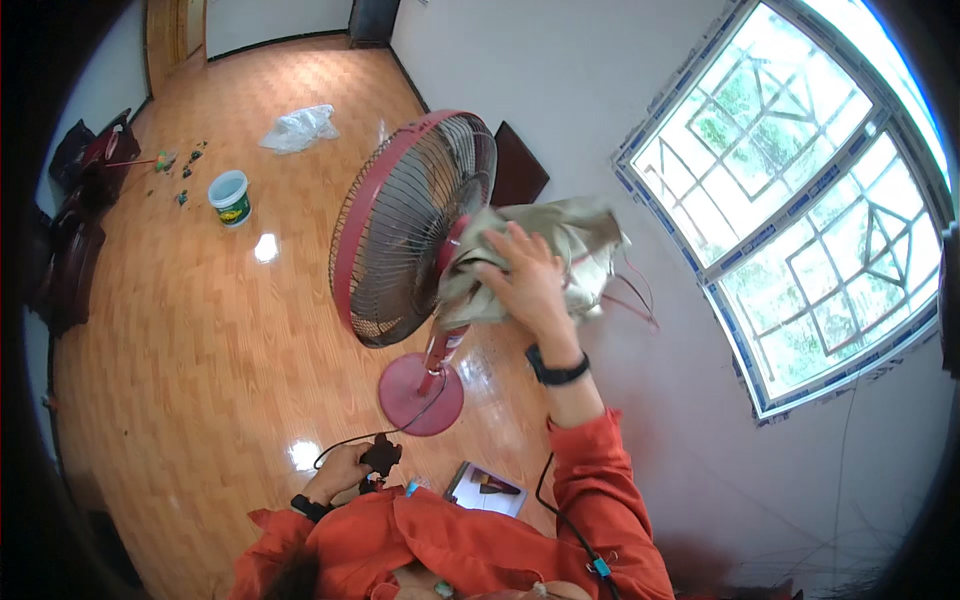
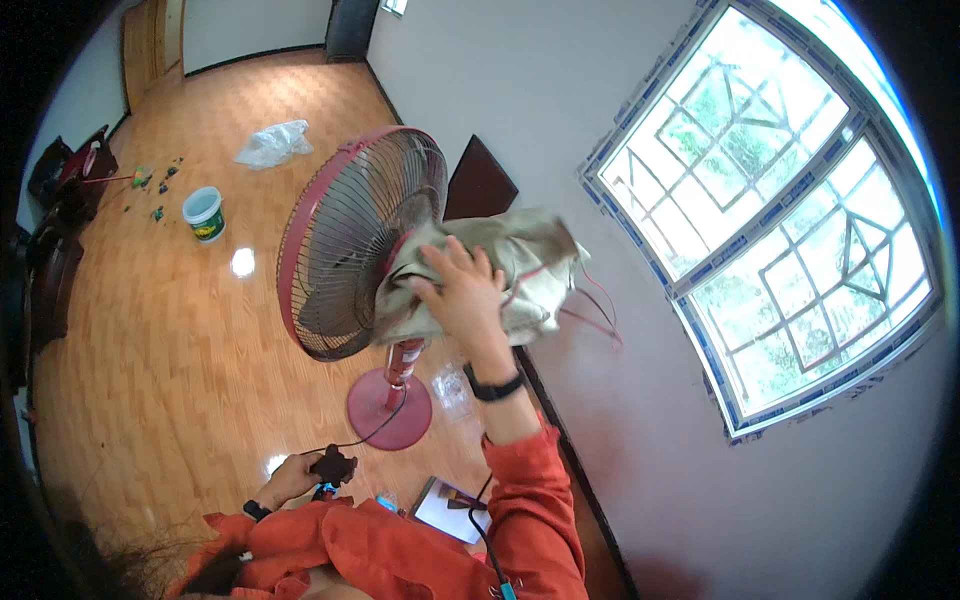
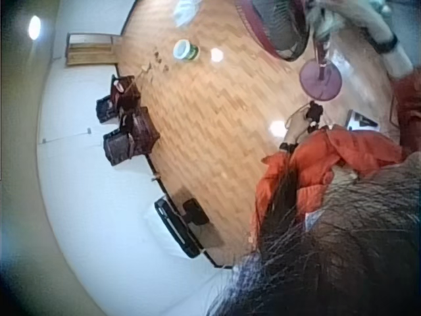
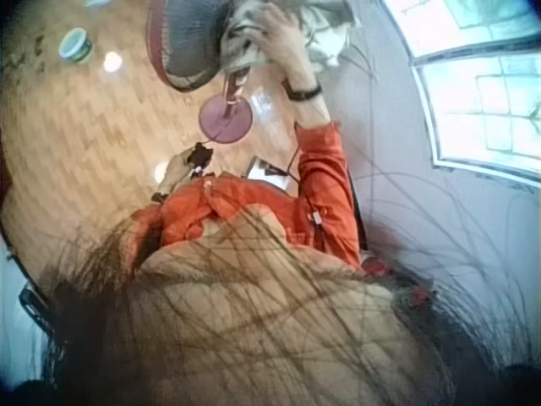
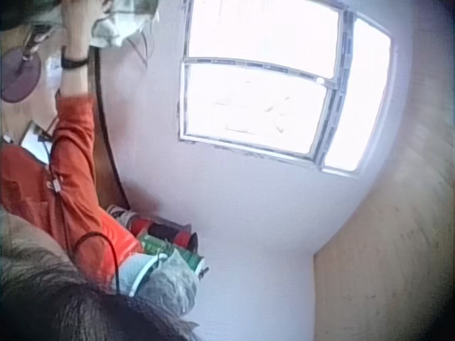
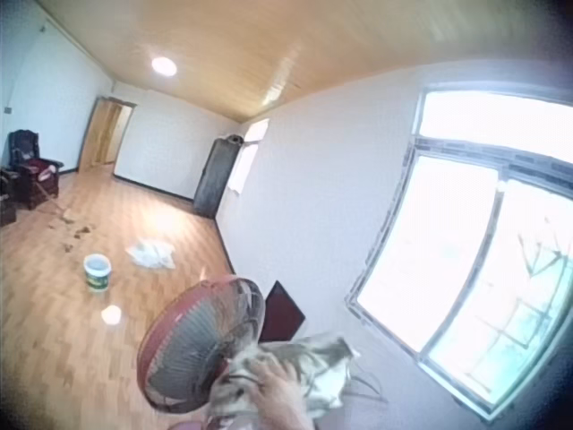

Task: The person wipes down the wood surfaces of a chair with a cloth, sprays liquid from a bottle onto the wood, and continues wiping. Then, the person rinses and wrings a cloth in a bucket of water before wiping the cover of a standing fan.

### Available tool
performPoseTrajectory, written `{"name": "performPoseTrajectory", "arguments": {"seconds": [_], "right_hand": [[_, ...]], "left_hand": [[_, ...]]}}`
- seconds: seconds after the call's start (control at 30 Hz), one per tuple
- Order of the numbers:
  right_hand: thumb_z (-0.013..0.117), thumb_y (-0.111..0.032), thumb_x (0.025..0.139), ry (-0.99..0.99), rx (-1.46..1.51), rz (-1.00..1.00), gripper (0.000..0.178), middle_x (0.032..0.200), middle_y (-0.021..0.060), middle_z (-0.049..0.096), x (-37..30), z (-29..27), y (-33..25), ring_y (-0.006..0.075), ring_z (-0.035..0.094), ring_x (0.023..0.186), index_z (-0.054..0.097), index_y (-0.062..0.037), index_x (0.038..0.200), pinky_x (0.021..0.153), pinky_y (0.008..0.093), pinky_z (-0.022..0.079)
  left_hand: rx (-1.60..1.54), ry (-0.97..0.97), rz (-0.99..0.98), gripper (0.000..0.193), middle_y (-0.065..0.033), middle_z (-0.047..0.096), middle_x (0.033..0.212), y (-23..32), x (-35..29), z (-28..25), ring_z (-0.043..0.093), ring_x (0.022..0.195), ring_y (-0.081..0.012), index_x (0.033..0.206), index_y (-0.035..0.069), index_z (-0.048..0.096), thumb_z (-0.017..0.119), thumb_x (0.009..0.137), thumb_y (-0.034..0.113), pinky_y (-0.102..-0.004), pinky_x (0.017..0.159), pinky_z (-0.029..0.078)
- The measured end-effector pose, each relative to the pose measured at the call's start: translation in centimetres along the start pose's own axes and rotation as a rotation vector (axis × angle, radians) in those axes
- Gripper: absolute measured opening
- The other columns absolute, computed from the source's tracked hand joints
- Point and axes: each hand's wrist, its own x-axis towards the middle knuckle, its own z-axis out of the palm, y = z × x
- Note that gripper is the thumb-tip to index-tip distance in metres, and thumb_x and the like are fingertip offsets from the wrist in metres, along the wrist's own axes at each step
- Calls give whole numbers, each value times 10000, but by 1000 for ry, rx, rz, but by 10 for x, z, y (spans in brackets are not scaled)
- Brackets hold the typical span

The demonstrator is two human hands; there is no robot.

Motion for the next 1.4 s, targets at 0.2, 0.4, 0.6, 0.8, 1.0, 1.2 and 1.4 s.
{"name": "performPoseTrajectory", "arguments": {"seconds": [0.2,0.4,0.6,0.8,1.0,1.2,1.4], "right_hand": [[603,-499,754,-279,-128,121,588,1348,72,466,60,35,12,367,450,1203,484,-299,1294,943,600,333],[445,-581,838,-680,375,255,671,1135,184,613,88,42,68,326,557,1096,483,-86,1290,933,392,410],[516,-390,858,-474,408,239,470,1030,172,626,-12,153,215,275,576,956,572,-23,1146,867,371,425],[559,-252,847,-310,694,850,358,987,152,611,-114,191,191,205,560,905,599,13,1084,804,347,439],[512,-328,907,419,867,1099,460,1084,109,571,-136,87,258,210,521,935,515,25,1203,776,389,455],[475,-207,937,802,1158,569,318,1103,122,587,46,-63,162,242,597,915,527,-7,1179,784,339,513],[466,-39,821,-29,741,-199,352,927,153,650,109,-36,-26,234,613,847,572,-42,1157,774,355,492]], "left_hand": [[-10,109,40,324,-176,656,871,-26,-3,-3,641,803,-295,1036,37,625,597,716,85,-346,732,483],[-25,76,-102,293,-167,657,838,-14,-5,-13,638,786,-286,996,43,641,610,714,117,-347,726,481],[-176,114,-32,315,-114,668,811,-45,7,3,639,721,-206,1026,51,639,634,715,102,-316,701,488],[-81,82,-19,337,-150,653,804,-52,4,9,637,732,-263,1034,63,625,625,697,82,-335,687,480],[-122,36,-69,349,-140,670,848,-14,2,-8,649,767,-210,1063,53,622,592,716,60,-306,726,483],[-167,31,-53,341,-100,656,826,-22,4,-11,601,777,-142,1069,-3,606,585,730,33,-277,733,472],[-75,51,-76,313,-126,657,799,-36,10,-13,623,732,-190,1037,14,620,598,728,58,-301,701,481]]}}
